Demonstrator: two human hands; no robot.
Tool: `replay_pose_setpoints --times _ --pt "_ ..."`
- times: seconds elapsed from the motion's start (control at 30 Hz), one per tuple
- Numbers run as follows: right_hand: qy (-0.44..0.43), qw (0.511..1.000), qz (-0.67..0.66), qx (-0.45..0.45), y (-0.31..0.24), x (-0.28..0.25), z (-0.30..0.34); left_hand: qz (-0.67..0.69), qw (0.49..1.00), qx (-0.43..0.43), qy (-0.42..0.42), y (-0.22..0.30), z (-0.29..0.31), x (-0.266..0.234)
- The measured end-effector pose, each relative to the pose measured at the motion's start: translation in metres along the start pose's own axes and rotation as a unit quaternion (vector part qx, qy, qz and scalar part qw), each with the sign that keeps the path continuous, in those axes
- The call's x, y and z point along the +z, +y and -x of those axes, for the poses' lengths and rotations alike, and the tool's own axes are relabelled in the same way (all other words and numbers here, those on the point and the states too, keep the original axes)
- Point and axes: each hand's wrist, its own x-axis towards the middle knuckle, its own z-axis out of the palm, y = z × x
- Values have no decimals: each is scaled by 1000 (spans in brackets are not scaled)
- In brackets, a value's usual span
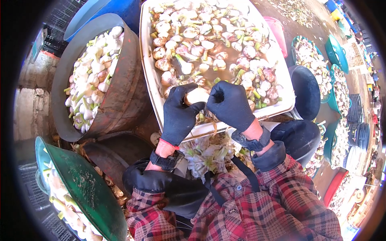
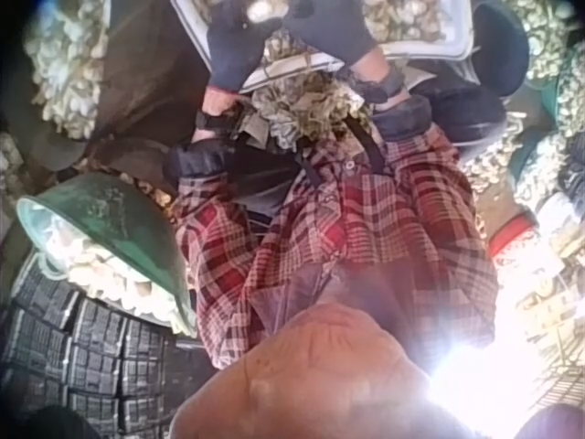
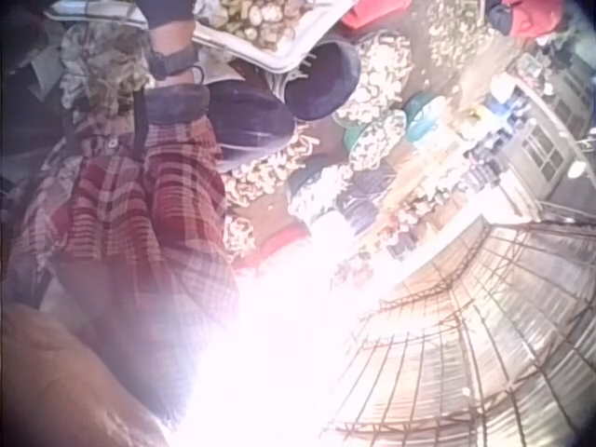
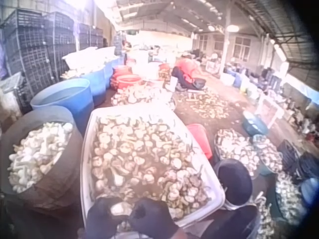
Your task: The person picks up garlic bulbs from a tray of water, peels away the outer layers by hand, and places the cleaned garlic into a green bowl. This process is repeated for several bulbs before the person reaches into a large metal container to retrieve more garlic.
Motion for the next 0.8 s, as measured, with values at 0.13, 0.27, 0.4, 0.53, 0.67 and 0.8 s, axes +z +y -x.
replay_pose_setpoints --times 0.13,0.27,0.4,0.53,0.67,0.8 --pt "28 998 29 51 32 -13 1 160 976 -109 -104 15 3 -3" --pt "-1 986 129 103 65 -23 6 272 939 -113 -175 23 6 -14" --pt "-1 998 11 63 52 -38 8 342 912 -146 -175 20 5 -20" --pt "-69 994 -74 -27 0 -44 3 375 889 -150 -215 16 2 -16" --pt "-66 993 -95 -26 -6 -33 8 348 897 -164 -216 14 4 -7" --pt "-49 997 -36 -48 -7 -26 16 241 938 -126 -216 8 7 -6"
